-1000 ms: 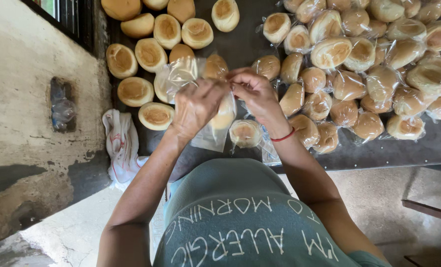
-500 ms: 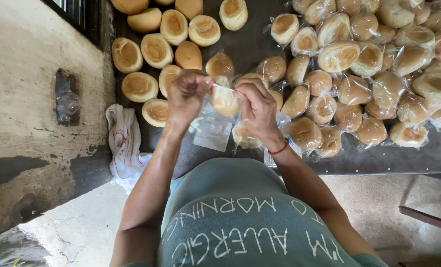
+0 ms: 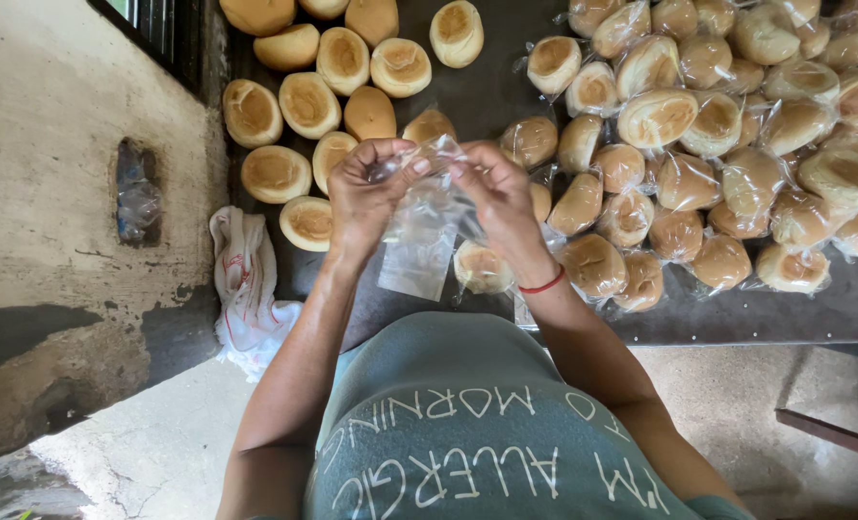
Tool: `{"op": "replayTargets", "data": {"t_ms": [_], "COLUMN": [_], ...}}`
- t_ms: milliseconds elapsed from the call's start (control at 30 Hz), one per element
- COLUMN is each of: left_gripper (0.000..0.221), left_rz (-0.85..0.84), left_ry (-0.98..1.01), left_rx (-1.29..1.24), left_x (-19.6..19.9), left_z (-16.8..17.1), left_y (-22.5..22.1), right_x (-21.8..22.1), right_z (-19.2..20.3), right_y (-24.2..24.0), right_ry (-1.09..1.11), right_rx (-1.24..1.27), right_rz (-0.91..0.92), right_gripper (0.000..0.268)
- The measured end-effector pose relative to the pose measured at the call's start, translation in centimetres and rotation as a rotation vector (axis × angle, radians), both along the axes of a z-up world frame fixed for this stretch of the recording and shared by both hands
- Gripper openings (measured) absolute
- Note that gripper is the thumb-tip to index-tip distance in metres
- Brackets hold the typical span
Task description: The person picks up bread rolls by hand, places them into plastic bags, and twists the opening of each bag.
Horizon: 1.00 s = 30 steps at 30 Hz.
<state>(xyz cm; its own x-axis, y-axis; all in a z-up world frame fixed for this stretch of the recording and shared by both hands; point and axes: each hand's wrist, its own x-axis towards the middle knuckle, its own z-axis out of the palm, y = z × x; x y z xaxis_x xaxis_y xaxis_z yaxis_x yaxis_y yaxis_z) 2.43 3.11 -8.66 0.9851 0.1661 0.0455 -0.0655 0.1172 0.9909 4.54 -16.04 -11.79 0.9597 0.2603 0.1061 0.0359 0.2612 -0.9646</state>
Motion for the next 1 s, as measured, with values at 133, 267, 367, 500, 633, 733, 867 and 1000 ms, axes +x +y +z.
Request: {"op": "replayTargets", "data": {"t_ms": [133, 267, 367, 500, 633, 733, 867, 1000], "left_gripper": [0.013, 0.011, 0.011, 0.014, 0.011, 0.008, 0.009, 0.011], "left_rz": [-0.115, -0.051, -0.046, -0.145, -0.146, -0.137, 0.000, -0.166], "left_ry": [0.085, 0.086, 0.146, 0.305, 0.380, 0.232, 0.173, 0.268], "left_rx": [-0.242, -0.133, -0.209, -0.467, -0.618, -0.511, -0.475, -0.516], "left_x": [0.0, -0.5, -1.3, -2.6, -3.9, -3.5, -1.0, 0.5], "left_z": [-1.6, -3.1, -4.3, -5.9, -6.0, -5.5, -5.0, -4.9], "left_y": [1.5, 1.8, 1.7, 1.5, 2.9, 3.4, 3.0, 2.9], "right_x": [1.0, 1.0, 0.1, -0.1, 0.4, 1.6, 2.8, 4.4], "right_z": [0.4, 2.1, 3.4, 2.6, 0.9, 1.3, 3.8, 3.7], "right_y": [-0.9, 0.3, 1.4, 3.0, 3.8, 4.4, 5.0, 4.1], "right_ry": [0.065, -0.255, -0.629, -0.617, -0.438, -0.292, -0.574, -0.554], "right_rx": [0.029, -0.459, -0.705, -0.449, -0.444, -0.590, -0.543, -0.297], "right_rz": [-0.032, -0.258, -0.299, 0.137, 0.043, -0.065, -0.202, 0.138], "right_gripper": [0.010, 0.020, 0.032, 0.028, 0.020, 0.011, 0.038, 0.007]}}
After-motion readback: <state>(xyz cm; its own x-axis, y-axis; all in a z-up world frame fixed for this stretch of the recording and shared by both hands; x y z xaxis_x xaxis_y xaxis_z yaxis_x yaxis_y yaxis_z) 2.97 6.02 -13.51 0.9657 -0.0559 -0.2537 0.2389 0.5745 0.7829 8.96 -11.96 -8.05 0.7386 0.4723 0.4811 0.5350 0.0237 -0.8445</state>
